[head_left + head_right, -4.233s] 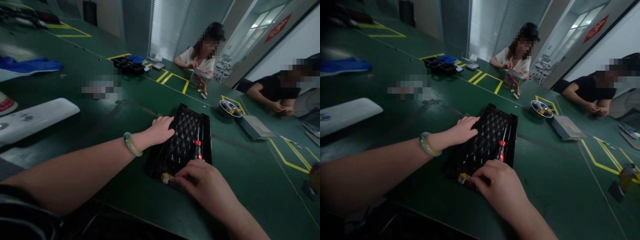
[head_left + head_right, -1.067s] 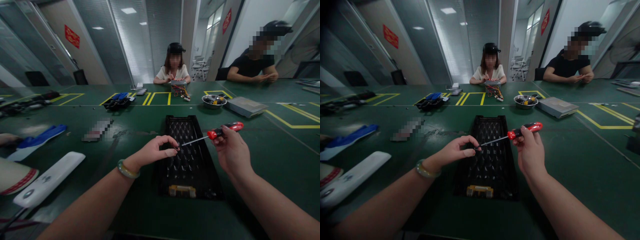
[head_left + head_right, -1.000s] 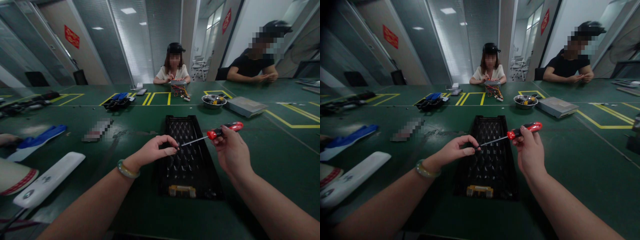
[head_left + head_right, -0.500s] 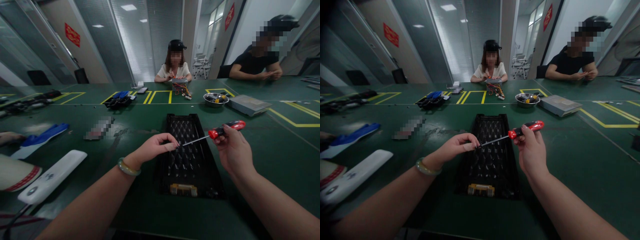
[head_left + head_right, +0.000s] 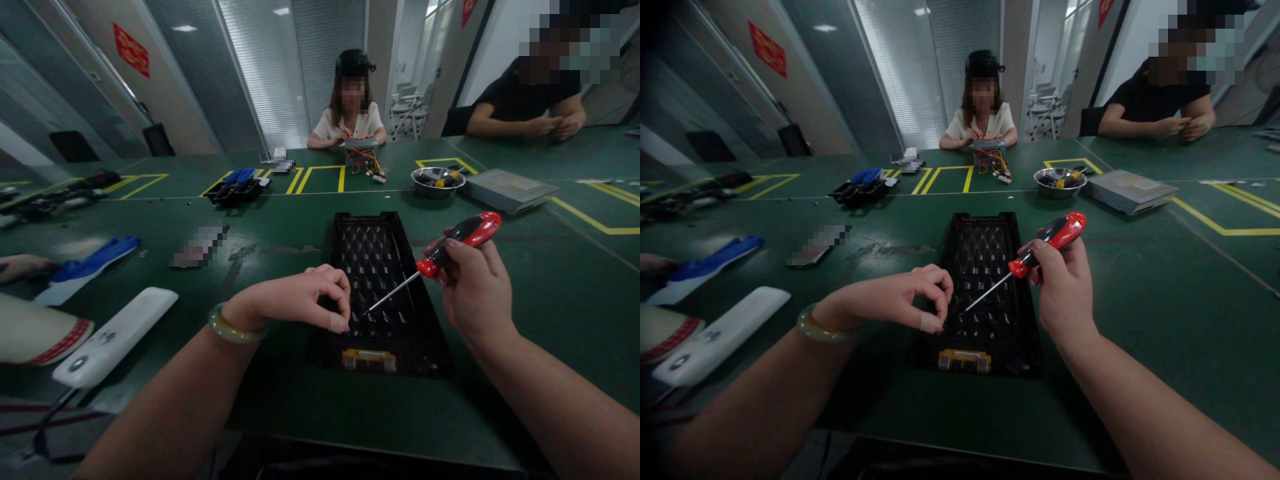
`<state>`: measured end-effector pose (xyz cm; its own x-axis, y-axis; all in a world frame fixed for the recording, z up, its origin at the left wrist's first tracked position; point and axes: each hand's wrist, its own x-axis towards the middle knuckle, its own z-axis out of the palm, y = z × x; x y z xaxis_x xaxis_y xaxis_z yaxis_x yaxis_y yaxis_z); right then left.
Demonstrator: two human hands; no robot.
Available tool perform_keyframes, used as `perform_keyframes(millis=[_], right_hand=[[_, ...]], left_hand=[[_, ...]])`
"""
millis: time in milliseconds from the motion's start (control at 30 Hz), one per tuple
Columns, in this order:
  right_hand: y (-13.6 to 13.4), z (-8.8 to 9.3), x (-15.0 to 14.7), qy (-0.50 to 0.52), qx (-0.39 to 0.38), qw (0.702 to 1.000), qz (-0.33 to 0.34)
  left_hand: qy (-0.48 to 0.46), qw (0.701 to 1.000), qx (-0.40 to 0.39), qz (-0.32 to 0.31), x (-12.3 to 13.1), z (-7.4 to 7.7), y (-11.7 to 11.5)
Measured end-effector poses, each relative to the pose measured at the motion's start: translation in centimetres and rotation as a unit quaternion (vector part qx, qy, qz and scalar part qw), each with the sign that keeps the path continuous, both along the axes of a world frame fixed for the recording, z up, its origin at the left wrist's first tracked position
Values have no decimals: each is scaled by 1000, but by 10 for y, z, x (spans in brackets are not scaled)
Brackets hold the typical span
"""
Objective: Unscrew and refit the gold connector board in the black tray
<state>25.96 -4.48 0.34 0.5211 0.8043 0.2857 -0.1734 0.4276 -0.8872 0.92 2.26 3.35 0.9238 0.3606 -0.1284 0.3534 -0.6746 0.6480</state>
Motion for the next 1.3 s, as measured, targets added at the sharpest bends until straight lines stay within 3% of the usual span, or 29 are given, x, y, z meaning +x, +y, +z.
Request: perform_keyframes(millis=[167, 333, 867, 1300], right_hand=[[-16, 2, -11, -73, 6, 994, 83], [-22, 3, -18, -99, 11, 989, 112], [-24, 6, -23, -98, -4, 985, 145], [-28, 4, -23, -121, 17, 979, 163]], left_hand=[[60, 995, 73, -16, 3, 0, -13], [81, 994, 73, -2, 5, -5, -13], [109, 992, 58, -22, 8, -6, -12], [99, 993, 69, 3, 8, -8, -16]])
